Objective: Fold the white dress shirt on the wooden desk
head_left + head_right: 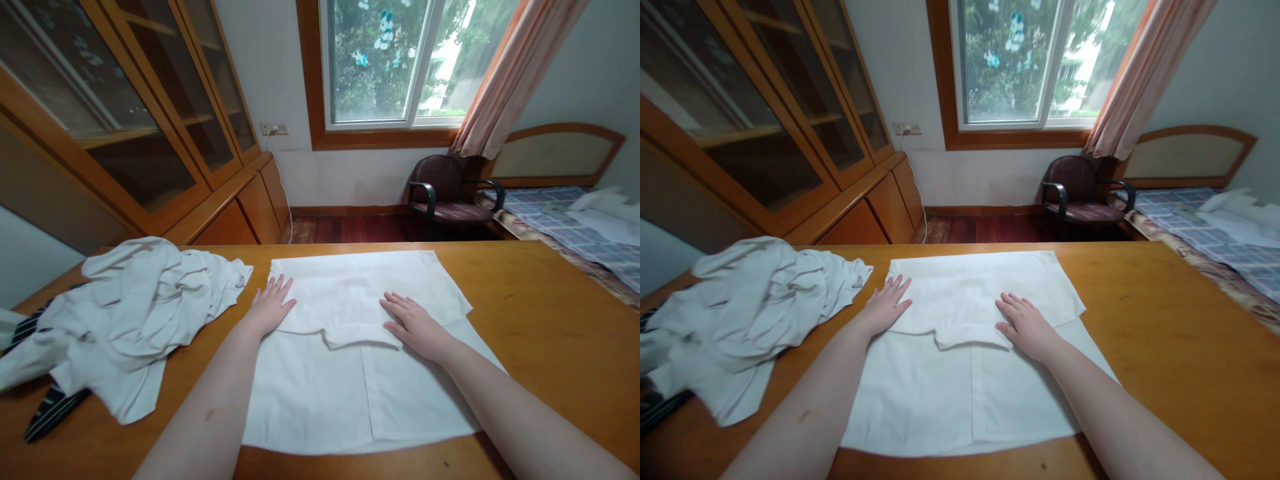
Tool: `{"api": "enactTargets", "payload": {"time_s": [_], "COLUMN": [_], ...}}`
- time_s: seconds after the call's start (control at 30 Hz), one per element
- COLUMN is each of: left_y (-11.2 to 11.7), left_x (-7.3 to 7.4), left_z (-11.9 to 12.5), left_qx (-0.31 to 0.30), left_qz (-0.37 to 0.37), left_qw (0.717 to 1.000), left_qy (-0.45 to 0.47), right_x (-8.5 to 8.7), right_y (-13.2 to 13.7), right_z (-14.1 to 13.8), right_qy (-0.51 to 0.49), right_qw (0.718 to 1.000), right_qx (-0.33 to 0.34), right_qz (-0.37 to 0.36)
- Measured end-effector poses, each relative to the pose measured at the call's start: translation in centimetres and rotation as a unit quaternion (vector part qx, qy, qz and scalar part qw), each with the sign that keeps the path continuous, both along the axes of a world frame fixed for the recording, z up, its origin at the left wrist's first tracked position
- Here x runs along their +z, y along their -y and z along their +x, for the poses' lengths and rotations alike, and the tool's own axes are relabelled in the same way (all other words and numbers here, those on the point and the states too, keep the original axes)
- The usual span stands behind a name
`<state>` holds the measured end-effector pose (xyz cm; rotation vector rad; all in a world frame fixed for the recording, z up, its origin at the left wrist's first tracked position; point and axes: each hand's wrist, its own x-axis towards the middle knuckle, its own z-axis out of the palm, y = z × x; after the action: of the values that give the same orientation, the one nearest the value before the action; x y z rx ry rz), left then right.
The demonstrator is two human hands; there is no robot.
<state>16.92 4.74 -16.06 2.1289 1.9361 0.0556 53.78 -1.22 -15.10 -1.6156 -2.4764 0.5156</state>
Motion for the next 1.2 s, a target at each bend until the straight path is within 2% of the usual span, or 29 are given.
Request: {"api": "enactTargets", "payload": {"time_s": [0.1, 0.2, 0.27, 0.33, 0.4, 0.53, 0.6, 0.67, 0.7, 0.8, 0.87, 0.97, 1.0, 1.07, 1.13, 1.2], "left_y": [-0.2, -0.7, -1.0, -1.2, -1.4, -1.3, -1.0, -0.6, -0.4, 0.1, 0.3, 0.3, 0.2, 0.1, 0.0, 0.0], "left_x": [0.1, 0.5, 0.8, 0.8, 0.7, 0.9, 1.2, 1.5, 1.7, 1.6, 1.2, 0.3, 0.1, -0.1, -0.2, -0.1], "left_z": [-0.4, -1.5, -2.6, -3.5, -4.1, -4.5, -4.2, -3.3, -2.8, -0.6, 0.7, 1.5, 1.5, 1.4, 1.2, 1.1], "left_qx": [0.090, 0.193, 0.227, 0.241, 0.246, 0.259, 0.261, 0.233, 0.200, 0.038, -0.041, -0.065, -0.063, -0.063, -0.065, -0.066], "left_qz": [0.059, 0.101, 0.108, 0.112, 0.093, 0.019, 0.025, 0.077, 0.111, 0.166, 0.125, 0.038, 0.024, 0.018, 0.020, 0.019], "left_qw": [0.994, 0.966, 0.942, 0.928, 0.935, 0.962, 0.965, 0.969, 0.973, 0.984, 0.990, 0.995, 0.995, 0.995, 0.995, 0.995], "left_qy": [0.032, 0.142, 0.223, 0.263, 0.239, 0.080, 0.019, -0.022, -0.036, -0.052, -0.058, -0.071, -0.073, -0.074, -0.074, -0.072], "right_x": [0.1, 0.2, 0.2, 0.1, 0.0, -0.1, -0.1, -0.1, -0.1, -0.2, -0.1, 0.3, 0.6, 1.2, 1.6, 1.8], "right_y": [0.0, 0.0, 0.0, 0.0, 0.0, 0.0, -0.1, -0.1, -0.1, 0.0, 0.1, 0.0, -0.2, -0.9, -1.7, -2.5], "right_z": [-0.1, -0.1, -0.1, -0.1, -0.1, 0.0, 0.0, 0.0, 0.0, -0.1, -0.2, -0.1, 0.3, 1.7, 3.9, 6.6], "right_qy": [0.004, 0.008, 0.008, 0.004, -0.002, -0.009, -0.005, -0.001, 0.000, -0.005, -0.019, -0.058, -0.067, -0.056, 0.007, 0.094], "right_qw": [1.000, 1.000, 1.000, 1.000, 1.000, 1.000, 1.000, 1.000, 1.000, 1.000, 1.000, 0.998, 0.995, 0.981, 0.945, 0.905], "right_qx": [-0.001, 0.000, 0.000, 0.000, 0.000, -0.002, -0.004, -0.005, -0.004, -0.004, -0.003, -0.028, -0.061, -0.170, -0.304, -0.403], "right_qz": [-0.004, -0.005, -0.003, -0.001, -0.003, -0.009, -0.011, -0.012, -0.012, -0.011, -0.009, 0.011, 0.029, 0.080, 0.122, 0.104]}}
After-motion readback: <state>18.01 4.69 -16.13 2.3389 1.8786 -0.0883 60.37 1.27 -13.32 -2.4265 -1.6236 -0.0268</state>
